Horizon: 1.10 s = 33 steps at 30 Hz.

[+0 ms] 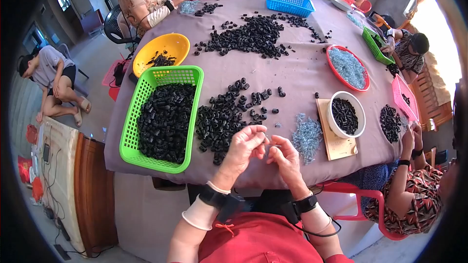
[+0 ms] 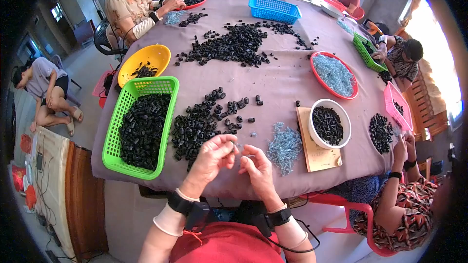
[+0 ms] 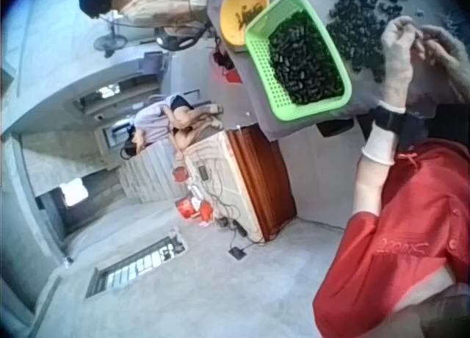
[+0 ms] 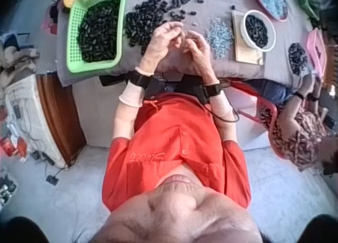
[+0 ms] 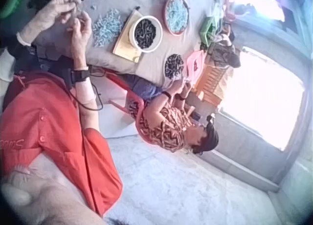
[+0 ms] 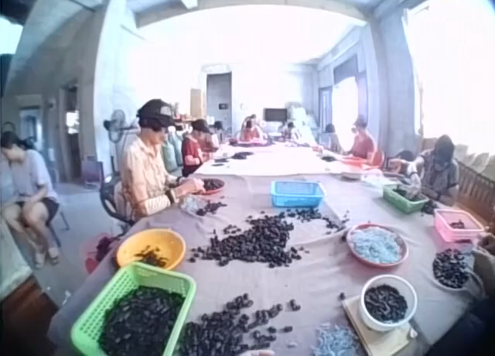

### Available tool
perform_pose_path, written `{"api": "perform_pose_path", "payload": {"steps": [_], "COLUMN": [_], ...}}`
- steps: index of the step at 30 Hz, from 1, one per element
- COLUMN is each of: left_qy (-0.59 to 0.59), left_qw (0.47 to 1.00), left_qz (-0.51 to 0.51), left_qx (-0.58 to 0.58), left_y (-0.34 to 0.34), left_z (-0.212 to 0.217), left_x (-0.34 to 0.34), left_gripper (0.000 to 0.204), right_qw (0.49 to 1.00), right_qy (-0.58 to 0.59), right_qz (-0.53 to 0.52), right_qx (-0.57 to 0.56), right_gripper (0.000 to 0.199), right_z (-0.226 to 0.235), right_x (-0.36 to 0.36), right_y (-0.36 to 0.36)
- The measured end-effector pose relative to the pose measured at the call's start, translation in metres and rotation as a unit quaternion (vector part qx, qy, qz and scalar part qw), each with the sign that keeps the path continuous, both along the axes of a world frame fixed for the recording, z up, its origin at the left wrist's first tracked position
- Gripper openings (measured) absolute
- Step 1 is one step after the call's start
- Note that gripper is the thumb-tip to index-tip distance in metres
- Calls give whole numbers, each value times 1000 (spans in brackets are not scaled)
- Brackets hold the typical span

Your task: Assembling small metal components into black plastic shoe parts at a communal manufacturing table.

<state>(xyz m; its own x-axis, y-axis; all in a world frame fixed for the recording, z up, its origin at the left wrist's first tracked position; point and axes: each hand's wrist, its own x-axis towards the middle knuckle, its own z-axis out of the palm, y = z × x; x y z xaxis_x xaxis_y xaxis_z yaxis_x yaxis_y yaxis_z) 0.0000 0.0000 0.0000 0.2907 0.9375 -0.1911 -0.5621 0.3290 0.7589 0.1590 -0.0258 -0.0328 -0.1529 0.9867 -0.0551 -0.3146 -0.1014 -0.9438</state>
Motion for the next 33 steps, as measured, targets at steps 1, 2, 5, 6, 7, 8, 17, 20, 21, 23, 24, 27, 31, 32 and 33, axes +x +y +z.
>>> {"api": "perform_pose_path", "payload": {"steps": [1, 2, 5, 6, 7, 8, 17, 20, 21, 23, 24, 27, 31, 32, 33], "left_qy": [14, 16, 139, 175, 209, 249, 695, 566, 592, 616, 618, 681, 681, 661, 640], "left_qw": [1000, 999, 979, 968, 955, 940, 604, 709, 683, 693, 707, 651, 662, 671, 679], "left_qz": [18, 37, 142, 171, 199, 222, 367, 352, 317, 236, 215, 194, 145, 151, 157], "left_qx": [6, 2, 38, 51, 65, 72, 132, 229, 288, 292, 267, 272, 276, 300, 323], "left_y": [0, 0, -14, -17, -19, -20, -18, -23, -25, -26, -22, -3, -1, -1, -1], "left_z": [9, 20, 55, 61, 66, 69, 64, 60, 63, 46, 39, 3, -11, -11, -11], "left_x": [-6, -13, -41, -55, -69, -83, -135, -95, -77, -50, -36, -19, -5, -3, -2], "left_gripper": [19, 17, 18, 18, 18, 18, 34, 24, 15, 10, 10, 15, 17, 16, 15], "right_qw": [998, 992, 934, 934, 914, 891, 791, 770, 770, 770, 769, 768, 771, 771, 772], "right_qy": [-55, -110, -344, -344, -379, -413, -549, -586, -587, -583, -585, -579, -565, -565, -565], "right_qz": [-27, -54, -68, -69, -72, -74, -84, -51, -51, -42, -45, -54, -66, -74, -73], "right_qx": [-11, -21, 73, 71, 122, 173, 258, 246, 245, 256, 254, 269, 286, 285, 282], "right_gripper": [27, 16, 10, 10, 10, 10, 9, 6, 6, 7, 7, 8, 10, 11, 11], "right_z": [1, 2, 14, 13, 13, 13, 9, 4, 2, 5, 1, 0, -1, 0, 0], "right_x": [1, 2, 10, 11, 11, 12, -9, -11, -11, -12, -9, -9, -7, -8, -8], "right_y": [0, 0, -6, -5, -4, -3, 24, 25, 25, 23, 23, 18, 16, 15, 15]}}
